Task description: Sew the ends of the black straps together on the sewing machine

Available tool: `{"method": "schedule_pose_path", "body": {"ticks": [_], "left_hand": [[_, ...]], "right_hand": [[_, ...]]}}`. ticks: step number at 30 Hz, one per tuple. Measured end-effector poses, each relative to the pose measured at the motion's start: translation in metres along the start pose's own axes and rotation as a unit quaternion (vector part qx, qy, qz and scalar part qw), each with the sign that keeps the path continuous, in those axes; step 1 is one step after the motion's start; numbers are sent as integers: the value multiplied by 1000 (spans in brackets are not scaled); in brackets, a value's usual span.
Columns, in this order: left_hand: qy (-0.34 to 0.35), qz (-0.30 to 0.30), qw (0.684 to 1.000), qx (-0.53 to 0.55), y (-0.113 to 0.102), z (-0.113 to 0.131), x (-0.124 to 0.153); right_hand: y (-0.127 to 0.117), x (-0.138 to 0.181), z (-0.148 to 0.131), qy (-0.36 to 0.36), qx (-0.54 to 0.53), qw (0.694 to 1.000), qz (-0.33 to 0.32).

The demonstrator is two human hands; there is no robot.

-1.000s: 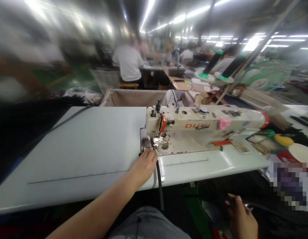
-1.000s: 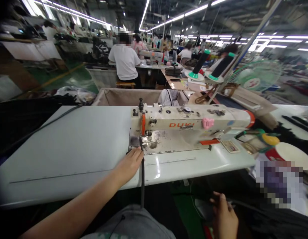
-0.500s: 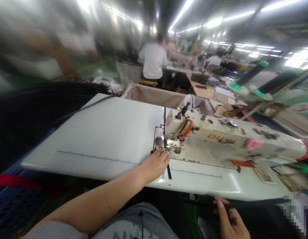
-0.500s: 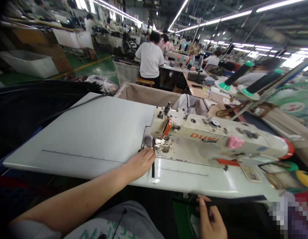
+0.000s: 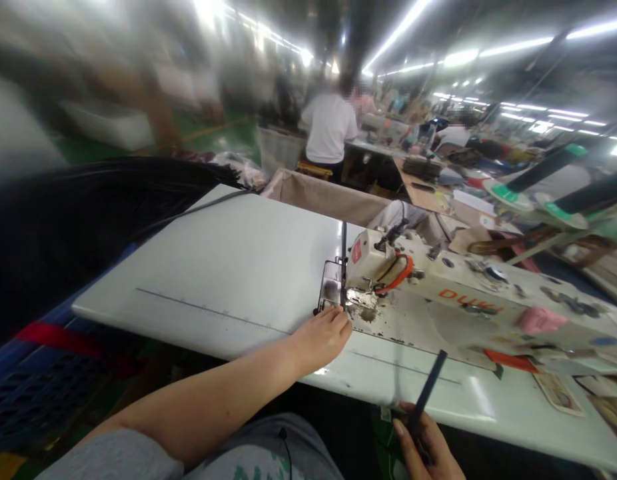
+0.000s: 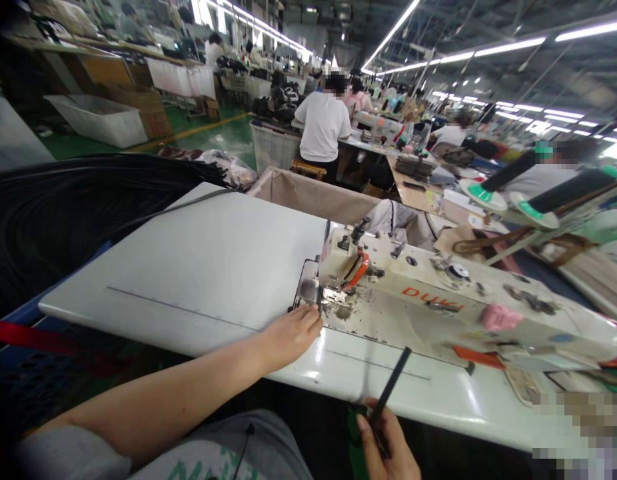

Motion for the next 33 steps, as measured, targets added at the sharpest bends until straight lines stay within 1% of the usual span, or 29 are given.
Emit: {"method": "schedule_pose_path", "body": {"ticks": [4,8,13,17,23,27,30,33], "left_hand": [[-3,0,1000,5,-2,0,1],[-42,-3,998,36,-1,-7,2],[-84,21,990,111,5,-26,1],[-103,24,984,142,10,-41,-3],[-134,6,978,160,10,-48,-7],[-141,8,972,189,5,-54,-9],[-139,17,967,214,4,-67,-14],[-168,29,963,207,8,-89,-21]], "right_hand": [[6,0,-14,-33,35,999,17],[11,1,-29,-67,32,997,24],[19,3,-35,-68,33,997,13],[23,5,-39,-79,28,996,3],[29,6,-44,-73,19,997,-6],[33,4,-47,-70,12,997,-7],[38,4,-54,-85,7,996,-7],[45,4,-66,-99,3,995,-25]]}}
Point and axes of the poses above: each hand's wrist, its own x-axis away from the middle knuckle, its own y-axis out of the palm, z = x × y, the point moved 4 cm from there along -x, towards the middle knuckle, and after that the axes turned 9 degrees about y, right-handed, at the moved point
